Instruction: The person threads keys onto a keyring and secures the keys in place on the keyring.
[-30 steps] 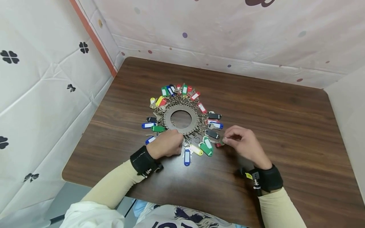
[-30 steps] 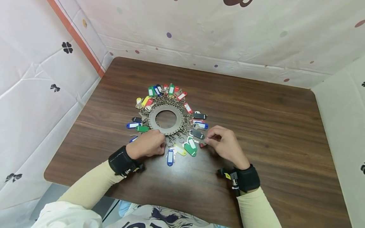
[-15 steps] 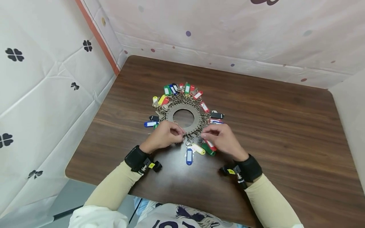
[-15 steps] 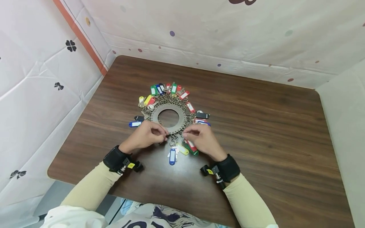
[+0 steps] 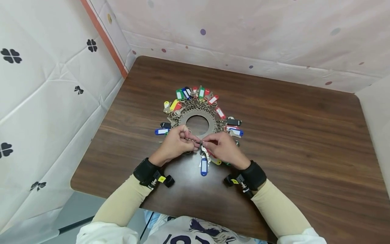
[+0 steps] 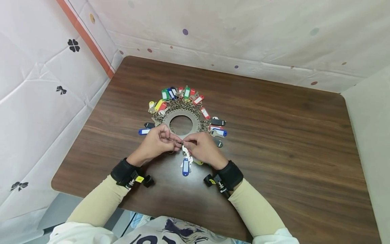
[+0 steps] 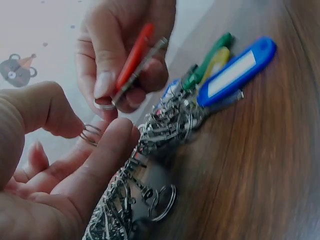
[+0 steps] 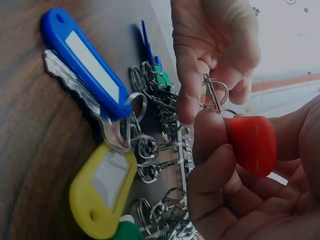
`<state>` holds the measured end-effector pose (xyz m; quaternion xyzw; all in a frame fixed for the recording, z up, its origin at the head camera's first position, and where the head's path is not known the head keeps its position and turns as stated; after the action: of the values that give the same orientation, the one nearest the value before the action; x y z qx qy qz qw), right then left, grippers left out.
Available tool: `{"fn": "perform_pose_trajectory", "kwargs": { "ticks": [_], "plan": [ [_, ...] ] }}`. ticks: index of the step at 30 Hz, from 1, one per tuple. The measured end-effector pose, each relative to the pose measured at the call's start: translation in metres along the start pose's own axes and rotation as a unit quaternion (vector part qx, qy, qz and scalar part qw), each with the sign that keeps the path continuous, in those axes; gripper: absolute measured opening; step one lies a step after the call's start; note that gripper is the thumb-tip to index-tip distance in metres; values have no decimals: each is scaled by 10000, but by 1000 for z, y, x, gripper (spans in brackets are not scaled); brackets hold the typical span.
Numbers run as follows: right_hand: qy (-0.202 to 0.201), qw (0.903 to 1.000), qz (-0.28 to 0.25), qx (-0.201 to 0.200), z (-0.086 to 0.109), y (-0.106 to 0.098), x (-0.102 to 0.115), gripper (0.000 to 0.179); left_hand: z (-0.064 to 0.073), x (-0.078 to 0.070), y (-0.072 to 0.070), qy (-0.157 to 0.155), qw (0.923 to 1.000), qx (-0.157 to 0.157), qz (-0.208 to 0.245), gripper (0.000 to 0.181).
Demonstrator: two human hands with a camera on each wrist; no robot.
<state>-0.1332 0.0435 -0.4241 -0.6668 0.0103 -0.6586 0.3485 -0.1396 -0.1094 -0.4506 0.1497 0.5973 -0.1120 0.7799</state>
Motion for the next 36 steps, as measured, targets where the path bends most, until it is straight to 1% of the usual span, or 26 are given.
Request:
{"fn": "perform_pose_trajectory", "kwargs": {
  "ticks": [2, 5, 10, 11, 14, 17, 23, 29, 32, 36],
  "plan": [
    [1, 10000, 27, -15, -1, 1, 0, 16, 0, 3, 0, -156, 9995, -49, 286, 27],
    [-30, 9997, 201, -139, -3, 2, 1, 12, 0, 7, -2, -375, 9969, -159, 666, 30],
    [-102, 9982, 430, -418, -6, 1, 4, 6, 0, 11, -3, -738, 9876, -367, 1339, 36],
    [-119, 9979, 439, -456, -6, 1, 4, 6, 0, 12, -3, -809, 9854, -389, 1447, 36],
    [-213, 9974, 440, -533, -7, 1, 6, 7, 0, 14, -4, -949, 9819, -441, 1579, 32],
    [-288, 9967, 431, -621, -7, 2, 8, 7, 2, 14, -5, -982, 9815, -511, 1562, 29],
    [-265, 9956, 428, -791, -11, 4, 9, 6, 3, 13, -7, -901, 9832, -623, 1458, 49],
    [-220, 9957, 330, -841, -13, 6, 8, 8, 3, 11, -5, -719, 9877, -612, 1245, 49],
    [-119, 9959, 321, -835, -14, 6, 7, 8, 4, 8, -5, -616, 9911, -629, 1002, 49],
    [-20, 9957, 376, -847, -15, 6, 6, 8, 5, 5, -6, -462, 9954, -666, 509, 49]
  ]
}}
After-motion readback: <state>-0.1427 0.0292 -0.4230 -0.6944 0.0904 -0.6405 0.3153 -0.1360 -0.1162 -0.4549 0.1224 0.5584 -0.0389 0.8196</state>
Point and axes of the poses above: each hand's wrist, its own z-axis away from the middle knuckle, its own y-axis out of the palm, x = y × z, the point moved 8 cm from there along -z, towards the middle knuckle, and after that the axes turned 1 degree about -x, right-handed, at the moved point
